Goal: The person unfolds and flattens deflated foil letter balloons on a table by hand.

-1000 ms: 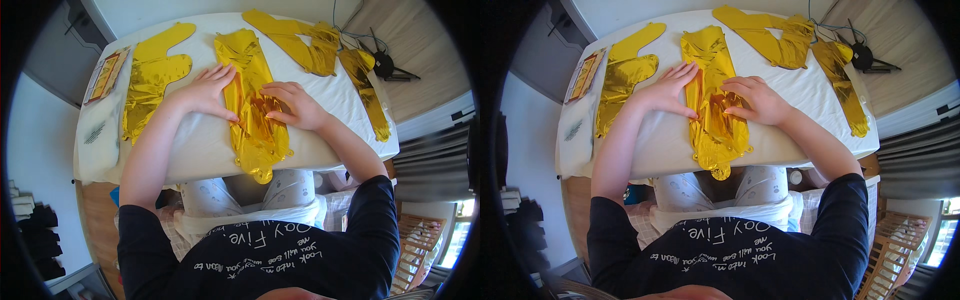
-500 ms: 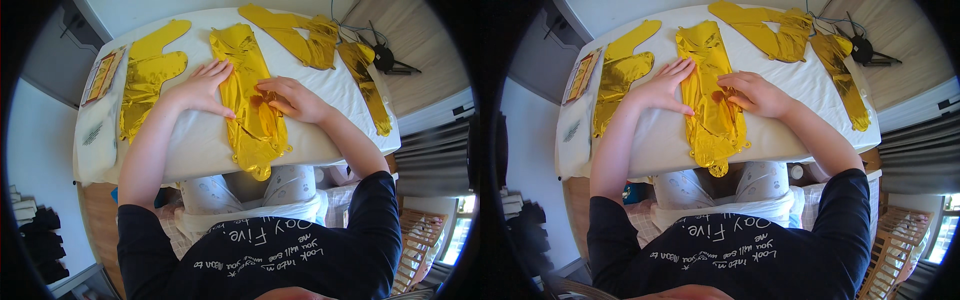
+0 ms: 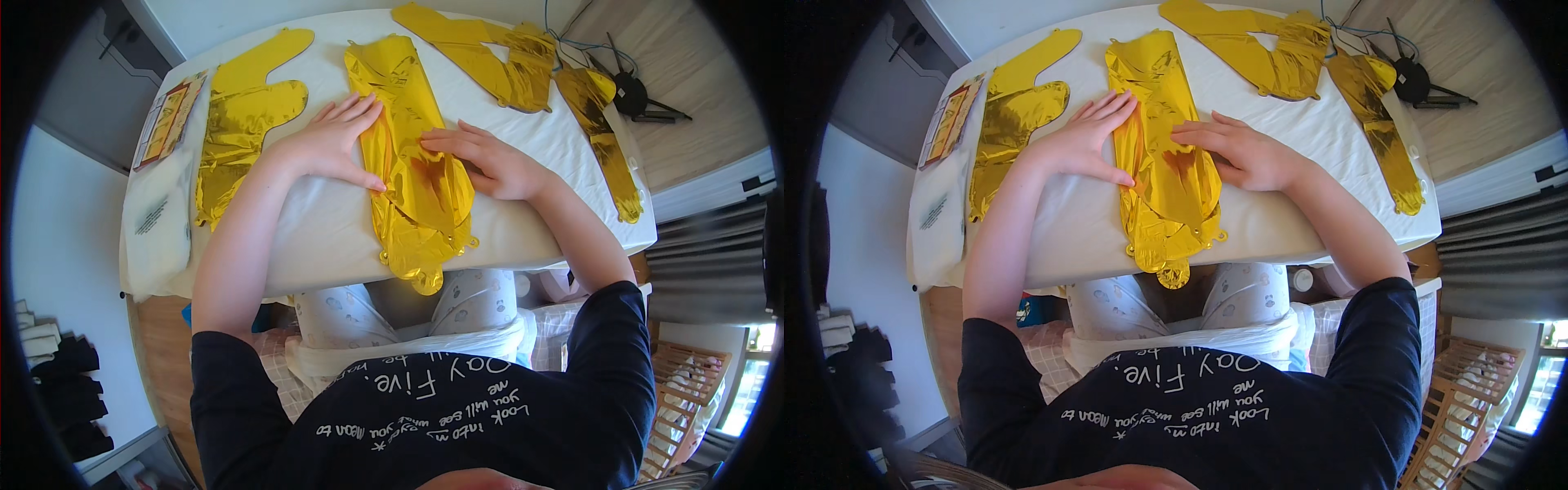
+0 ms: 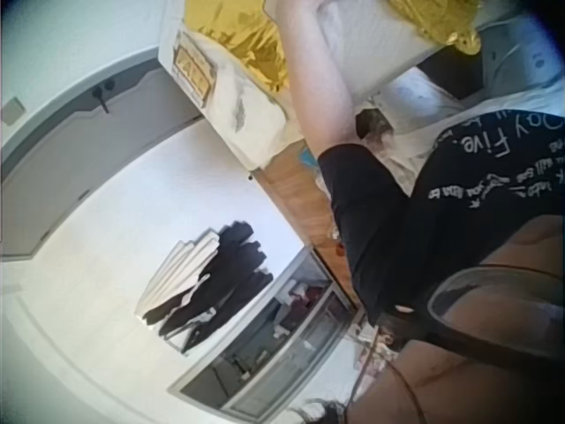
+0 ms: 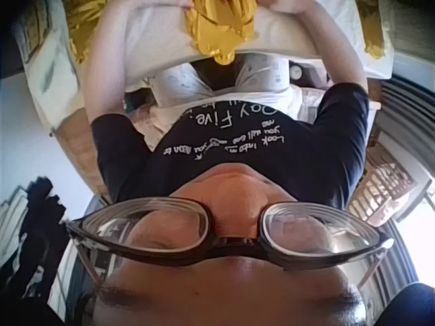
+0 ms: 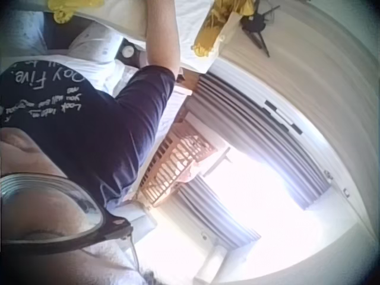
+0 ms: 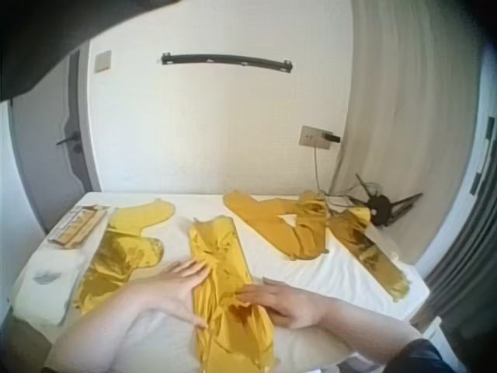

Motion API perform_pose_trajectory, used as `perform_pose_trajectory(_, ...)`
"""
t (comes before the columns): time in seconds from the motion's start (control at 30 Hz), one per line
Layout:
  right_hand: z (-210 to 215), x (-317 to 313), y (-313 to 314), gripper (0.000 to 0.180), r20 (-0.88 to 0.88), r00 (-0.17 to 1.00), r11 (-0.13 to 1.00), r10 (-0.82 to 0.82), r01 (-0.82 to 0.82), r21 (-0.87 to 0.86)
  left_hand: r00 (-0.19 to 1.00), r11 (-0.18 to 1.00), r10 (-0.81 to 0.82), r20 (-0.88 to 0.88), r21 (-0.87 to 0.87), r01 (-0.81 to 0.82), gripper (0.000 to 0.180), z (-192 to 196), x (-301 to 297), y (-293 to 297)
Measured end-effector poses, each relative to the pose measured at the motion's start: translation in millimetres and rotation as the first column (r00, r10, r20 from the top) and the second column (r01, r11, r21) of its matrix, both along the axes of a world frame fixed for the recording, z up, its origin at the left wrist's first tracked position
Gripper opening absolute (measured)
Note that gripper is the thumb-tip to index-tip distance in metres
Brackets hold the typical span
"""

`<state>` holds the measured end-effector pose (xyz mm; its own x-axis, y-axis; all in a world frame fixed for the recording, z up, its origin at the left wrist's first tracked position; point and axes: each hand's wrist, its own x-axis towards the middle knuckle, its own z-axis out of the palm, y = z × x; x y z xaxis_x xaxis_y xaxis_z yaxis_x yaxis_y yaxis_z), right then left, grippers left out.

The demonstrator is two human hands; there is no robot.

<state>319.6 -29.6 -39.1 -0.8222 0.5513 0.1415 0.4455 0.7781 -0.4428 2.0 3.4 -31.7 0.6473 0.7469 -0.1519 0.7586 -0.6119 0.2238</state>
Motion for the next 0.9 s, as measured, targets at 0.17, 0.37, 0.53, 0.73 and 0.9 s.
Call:
perform_pose_trajectory(0.17, 0, -1, -8, 0.062, 0.066, 0.998, 0.999, -0.015, 0.012, 0.032, 1.000, 1.000, -0.004, -0.005, -0.005, 0.004, 0.134, 3, 2, -5)
perform_pose_trajectory(0.37, 12, 7, -47, 0.057, 0.127, 0.992, 0.998, -0.025, 0.018, 0.056, 0.999, 0.999, -0.044, -0.030, 0.001, 0.044, 0.135, 3, 13, -32)
perform_pose_trajectory(0.53, 16, 23, -88, 0.047, 0.066, 0.995, 0.996, -0.078, 0.074, 0.053, 0.996, 0.996, -0.084, -0.028, -0.012, 0.084, 0.137, 10, 35, -68)
perform_pose_trajectory(0.73, 10, 35, -121, 0.041, -0.157, 0.977, 0.984, -0.142, 0.156, 0.084, 0.994, 0.995, -0.094, -0.048, 0.016, 0.095, 0.134, 19, 46, -92)
perform_pose_trajectory(0.9, 10, 33, -142, 0.025, -0.226, 0.939, 0.959, -0.261, 0.279, 0.051, 0.994, 0.995, -0.102, 0.041, 0.017, 0.101, 0.135, 12, 49, -112)
